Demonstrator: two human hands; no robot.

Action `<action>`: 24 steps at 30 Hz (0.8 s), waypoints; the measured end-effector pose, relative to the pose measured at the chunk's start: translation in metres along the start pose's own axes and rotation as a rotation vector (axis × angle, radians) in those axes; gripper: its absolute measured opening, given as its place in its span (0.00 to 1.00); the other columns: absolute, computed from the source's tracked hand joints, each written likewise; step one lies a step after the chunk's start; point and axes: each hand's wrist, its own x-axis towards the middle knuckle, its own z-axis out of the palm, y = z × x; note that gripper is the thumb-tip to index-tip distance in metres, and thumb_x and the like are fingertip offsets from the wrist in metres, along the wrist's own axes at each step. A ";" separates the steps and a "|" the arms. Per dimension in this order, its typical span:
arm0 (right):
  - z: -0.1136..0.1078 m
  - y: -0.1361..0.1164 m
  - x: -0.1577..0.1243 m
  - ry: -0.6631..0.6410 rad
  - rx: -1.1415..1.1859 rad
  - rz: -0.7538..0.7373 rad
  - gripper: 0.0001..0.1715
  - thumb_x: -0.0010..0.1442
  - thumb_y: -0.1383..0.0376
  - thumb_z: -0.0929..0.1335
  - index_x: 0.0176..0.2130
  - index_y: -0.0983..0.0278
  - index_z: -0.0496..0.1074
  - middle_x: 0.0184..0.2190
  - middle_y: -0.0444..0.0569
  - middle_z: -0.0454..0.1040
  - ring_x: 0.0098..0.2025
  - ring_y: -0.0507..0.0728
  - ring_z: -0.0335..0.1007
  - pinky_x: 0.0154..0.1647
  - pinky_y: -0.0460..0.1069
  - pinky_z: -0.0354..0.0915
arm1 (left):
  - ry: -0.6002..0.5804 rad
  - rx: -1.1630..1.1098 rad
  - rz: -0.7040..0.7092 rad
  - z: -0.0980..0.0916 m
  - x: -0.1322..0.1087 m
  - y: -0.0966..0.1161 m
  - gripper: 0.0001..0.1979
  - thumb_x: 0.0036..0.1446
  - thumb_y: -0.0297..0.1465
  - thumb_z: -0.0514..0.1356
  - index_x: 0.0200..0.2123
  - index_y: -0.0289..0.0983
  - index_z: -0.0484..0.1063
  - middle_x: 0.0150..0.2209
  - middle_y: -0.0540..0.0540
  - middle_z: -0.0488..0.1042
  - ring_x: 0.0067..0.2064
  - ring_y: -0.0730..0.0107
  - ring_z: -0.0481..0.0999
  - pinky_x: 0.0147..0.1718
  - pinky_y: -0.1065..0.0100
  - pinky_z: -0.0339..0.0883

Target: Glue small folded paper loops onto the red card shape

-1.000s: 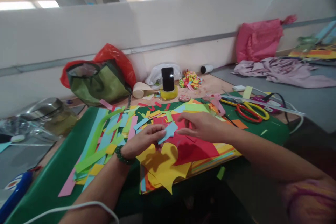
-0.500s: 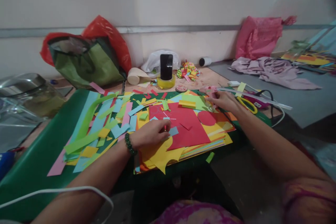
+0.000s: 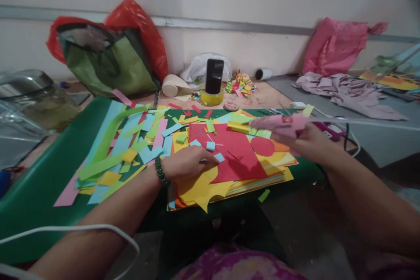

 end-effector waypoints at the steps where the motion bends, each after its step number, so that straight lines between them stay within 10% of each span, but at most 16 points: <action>1: 0.008 -0.006 -0.005 -0.134 0.051 -0.049 0.23 0.59 0.49 0.67 0.45 0.60 0.77 0.46 0.54 0.77 0.47 0.62 0.72 0.52 0.56 0.66 | -0.010 0.011 -0.002 0.000 0.000 0.000 0.15 0.58 0.28 0.56 0.43 0.45 0.80 0.38 0.47 0.81 0.36 0.66 0.76 0.34 0.71 0.61; 4: 0.028 -0.012 -0.014 -0.328 0.027 -0.033 0.21 0.60 0.49 0.66 0.46 0.56 0.77 0.45 0.50 0.78 0.51 0.64 0.71 0.54 0.56 0.66 | -0.039 0.035 -0.011 -0.001 0.000 -0.001 0.16 0.59 0.29 0.56 0.47 0.45 0.79 0.39 0.47 0.81 0.37 0.66 0.76 0.34 0.71 0.61; 10: 0.046 -0.003 -0.006 -0.308 -0.156 -0.010 0.14 0.57 0.51 0.69 0.31 0.57 0.79 0.24 0.48 0.76 0.35 0.63 0.74 0.33 0.52 0.68 | -0.052 0.021 -0.031 0.000 0.000 -0.001 0.16 0.59 0.30 0.55 0.47 0.44 0.79 0.41 0.46 0.81 0.37 0.65 0.76 0.35 0.70 0.61; 24: 0.045 -0.001 0.000 -0.364 -0.234 -0.049 0.21 0.56 0.46 0.68 0.31 0.59 0.79 0.21 0.46 0.74 0.29 0.58 0.72 0.30 0.49 0.64 | -0.073 0.009 -0.006 0.000 0.000 -0.002 0.16 0.60 0.31 0.55 0.48 0.40 0.78 0.40 0.44 0.81 0.36 0.68 0.75 0.34 0.72 0.61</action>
